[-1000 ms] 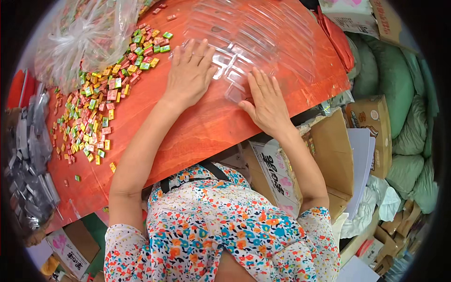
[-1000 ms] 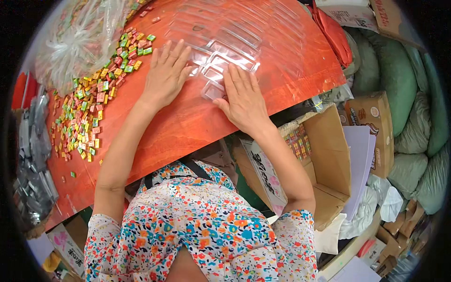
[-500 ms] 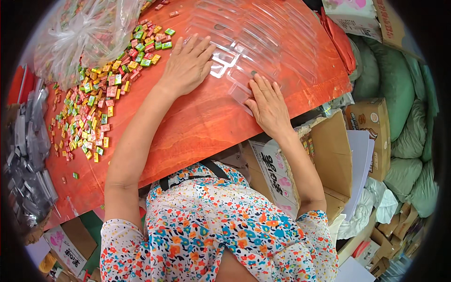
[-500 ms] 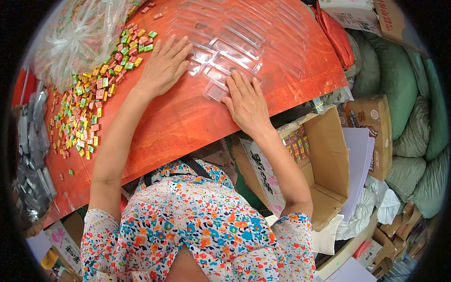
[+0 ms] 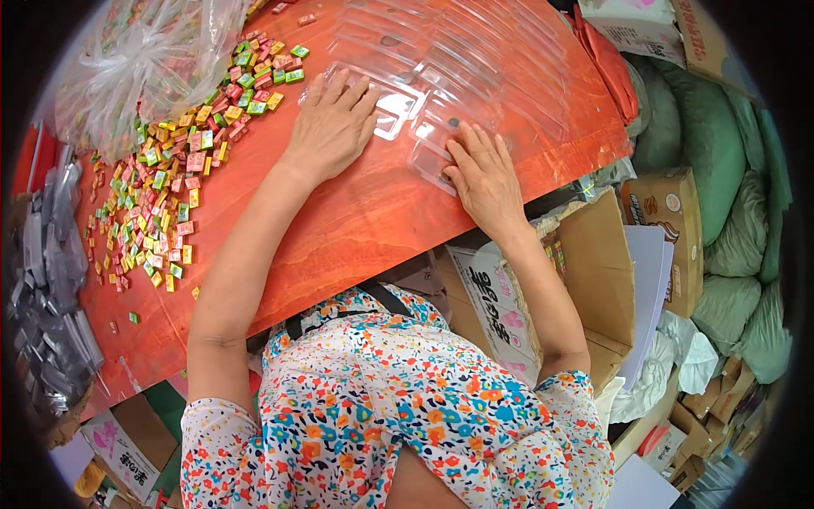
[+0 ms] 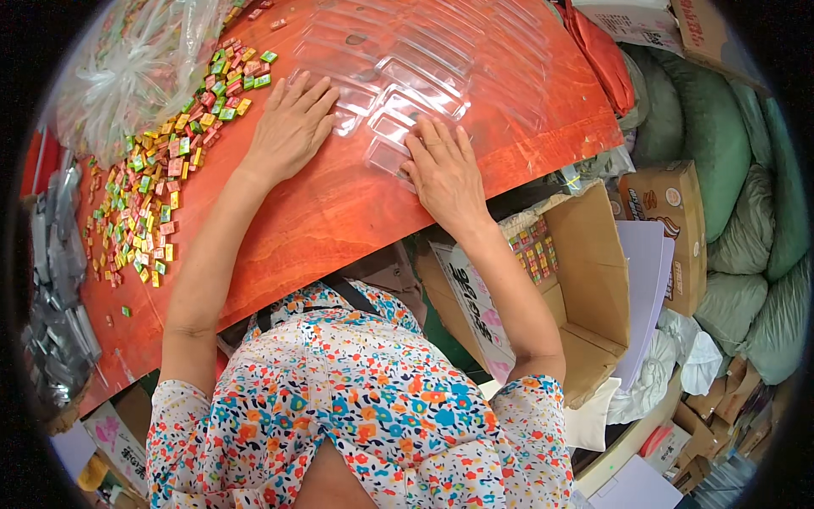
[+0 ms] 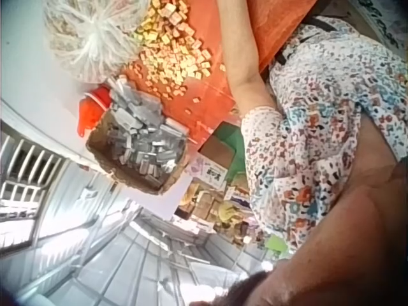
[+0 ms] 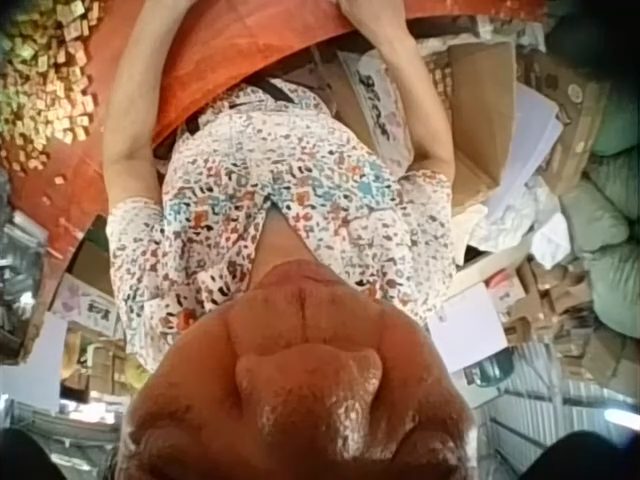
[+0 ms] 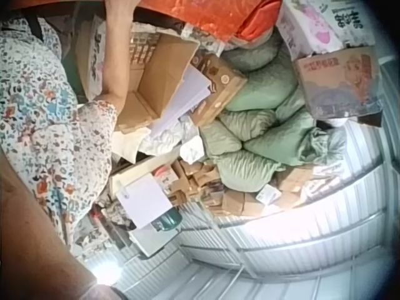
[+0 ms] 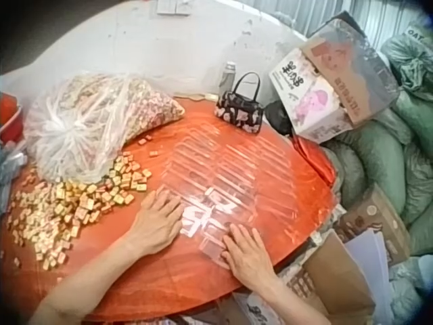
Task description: Sort small colorful rectangular items and arrange them into plastic trays, then pack the trays into a cardboard box.
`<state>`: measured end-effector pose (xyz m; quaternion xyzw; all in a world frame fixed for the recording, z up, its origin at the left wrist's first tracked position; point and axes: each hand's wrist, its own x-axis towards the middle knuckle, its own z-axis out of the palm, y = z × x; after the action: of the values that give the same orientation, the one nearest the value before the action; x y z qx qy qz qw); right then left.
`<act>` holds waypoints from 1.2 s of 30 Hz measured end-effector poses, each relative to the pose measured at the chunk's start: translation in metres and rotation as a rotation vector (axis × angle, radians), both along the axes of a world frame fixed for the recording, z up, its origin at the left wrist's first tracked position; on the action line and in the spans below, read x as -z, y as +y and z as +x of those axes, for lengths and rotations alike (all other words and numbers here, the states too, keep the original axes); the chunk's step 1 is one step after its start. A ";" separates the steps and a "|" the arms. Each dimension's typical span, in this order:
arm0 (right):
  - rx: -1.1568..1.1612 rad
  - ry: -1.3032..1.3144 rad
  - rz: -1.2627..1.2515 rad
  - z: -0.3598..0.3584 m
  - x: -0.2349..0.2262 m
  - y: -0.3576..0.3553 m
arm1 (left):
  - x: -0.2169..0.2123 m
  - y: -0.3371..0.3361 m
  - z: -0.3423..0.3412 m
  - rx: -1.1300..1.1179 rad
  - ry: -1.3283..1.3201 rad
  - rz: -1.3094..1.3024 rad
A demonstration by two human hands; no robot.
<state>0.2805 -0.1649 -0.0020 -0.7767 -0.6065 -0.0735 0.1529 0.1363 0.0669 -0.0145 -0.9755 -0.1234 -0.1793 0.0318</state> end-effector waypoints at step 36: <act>-0.409 0.149 -0.049 -0.088 -0.056 0.186 | -0.017 -0.091 -0.126 -0.233 -0.198 -0.311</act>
<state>0.1927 0.0212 0.0542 -0.6441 -0.7402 0.0315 0.1903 0.0101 -0.0239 0.0024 -0.9254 -0.2642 -0.2482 -0.1109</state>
